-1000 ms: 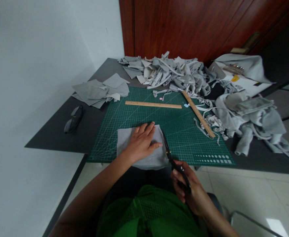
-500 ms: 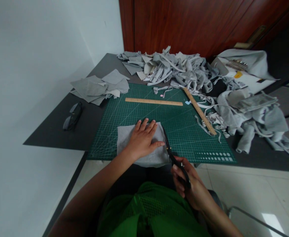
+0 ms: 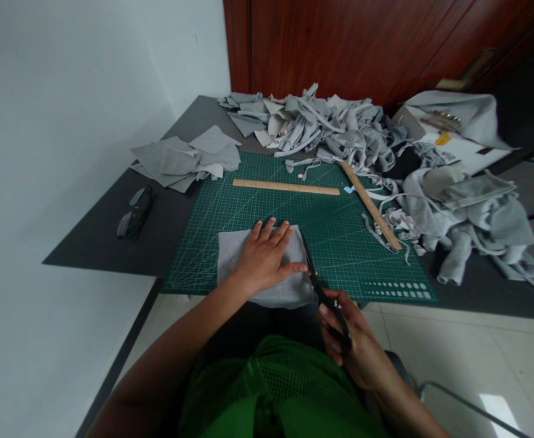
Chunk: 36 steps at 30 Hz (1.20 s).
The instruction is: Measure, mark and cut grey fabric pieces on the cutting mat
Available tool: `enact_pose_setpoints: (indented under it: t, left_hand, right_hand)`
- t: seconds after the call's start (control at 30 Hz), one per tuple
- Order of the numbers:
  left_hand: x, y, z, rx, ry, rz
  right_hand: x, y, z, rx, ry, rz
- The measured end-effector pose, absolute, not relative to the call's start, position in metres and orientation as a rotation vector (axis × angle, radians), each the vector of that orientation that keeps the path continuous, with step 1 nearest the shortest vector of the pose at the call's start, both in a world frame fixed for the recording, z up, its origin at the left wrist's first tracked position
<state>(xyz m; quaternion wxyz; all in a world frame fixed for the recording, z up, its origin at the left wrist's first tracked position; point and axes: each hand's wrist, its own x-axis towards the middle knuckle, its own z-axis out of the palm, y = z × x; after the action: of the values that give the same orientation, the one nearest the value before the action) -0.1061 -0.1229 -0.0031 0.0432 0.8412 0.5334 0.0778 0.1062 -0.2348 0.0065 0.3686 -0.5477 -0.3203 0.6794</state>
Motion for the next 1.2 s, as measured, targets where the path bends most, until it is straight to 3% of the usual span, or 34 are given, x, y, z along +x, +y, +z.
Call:
enact_pose_setpoints:
  t: [1.2]
  left_hand:
    - [-0.1058,-0.1227,-0.0024,2.569,1.627,0.252]
  right_hand:
    - [0.0992,-0.2355,0.0141,-1.394,-0.784,1.732]
